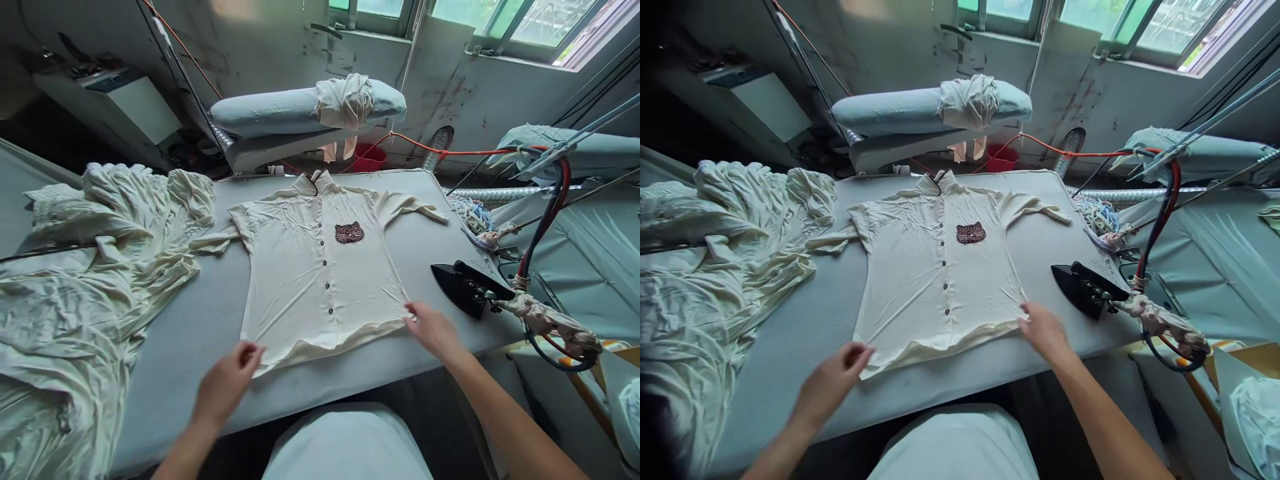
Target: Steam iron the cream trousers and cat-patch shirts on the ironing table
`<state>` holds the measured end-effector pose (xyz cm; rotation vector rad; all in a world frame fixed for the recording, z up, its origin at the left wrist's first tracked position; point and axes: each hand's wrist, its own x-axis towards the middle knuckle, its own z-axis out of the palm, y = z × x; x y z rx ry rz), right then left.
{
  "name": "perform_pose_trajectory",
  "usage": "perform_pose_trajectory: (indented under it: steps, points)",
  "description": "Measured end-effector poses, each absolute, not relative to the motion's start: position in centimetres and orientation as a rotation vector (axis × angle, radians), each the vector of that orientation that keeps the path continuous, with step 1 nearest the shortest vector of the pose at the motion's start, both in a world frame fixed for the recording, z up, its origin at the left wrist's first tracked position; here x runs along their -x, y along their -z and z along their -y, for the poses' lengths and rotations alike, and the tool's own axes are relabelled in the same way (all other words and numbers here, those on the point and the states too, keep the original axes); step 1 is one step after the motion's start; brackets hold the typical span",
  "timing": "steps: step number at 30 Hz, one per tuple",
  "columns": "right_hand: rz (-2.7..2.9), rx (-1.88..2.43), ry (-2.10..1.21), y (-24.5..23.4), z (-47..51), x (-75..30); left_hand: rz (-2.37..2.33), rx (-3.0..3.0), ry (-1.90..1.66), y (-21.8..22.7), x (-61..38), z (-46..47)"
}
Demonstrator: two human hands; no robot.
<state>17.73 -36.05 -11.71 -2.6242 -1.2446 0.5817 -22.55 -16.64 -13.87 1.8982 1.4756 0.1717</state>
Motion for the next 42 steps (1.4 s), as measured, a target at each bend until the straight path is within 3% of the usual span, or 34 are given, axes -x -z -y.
perform_pose_trajectory:
  steps: [5, 9, 13, 16, 19, 24, 27, 32, 37, 42]
  points:
    - [1.852, 2.218, -0.63, 12.1, 32.3, -14.0, -0.69, -2.312, -0.162, 14.3, 11.7, 22.5]
    - [1.87, 2.257, -0.725, 13.7, 33.3, -15.0, -1.034, -2.456, -0.166, 15.1, 8.7, 22.9]
    - [1.952, 2.265, -0.848, 13.6, 35.6, -16.5, -1.062, -2.47, 0.377, 13.7, 9.8, 22.7]
    - [2.087, 2.224, -1.203, 11.9, 36.9, -16.9, -0.801, -2.178, 0.79, 12.5, 12.3, 23.7]
    - [2.106, 2.137, -1.504, 10.1, 35.9, -16.0, -0.751, -1.741, 0.809, 11.8, 13.6, 23.9]
    - [1.939, 2.093, -0.839, 11.0, 29.8, -10.9, -1.264, -2.255, -0.095, 12.4, 9.9, 19.9]
    - [2.021, 2.07, -0.886, 12.9, 28.7, -7.9, -1.171, -2.412, 0.022, 13.1, 7.9, 18.4]
    - [1.942, 1.817, -1.364, 14.0, 30.2, -8.1, -0.971, -2.421, 0.134, 14.1, 8.0, 20.2]
    - [1.165, 2.395, -0.541, 14.9, 33.2, -15.2, -1.187, -2.517, 0.247, 15.2, 7.0, 22.3]
    - [1.189, 2.381, -0.555, 14.1, 36.8, -22.6, -1.185, -2.511, 0.383, 15.7, 7.0, 22.9]
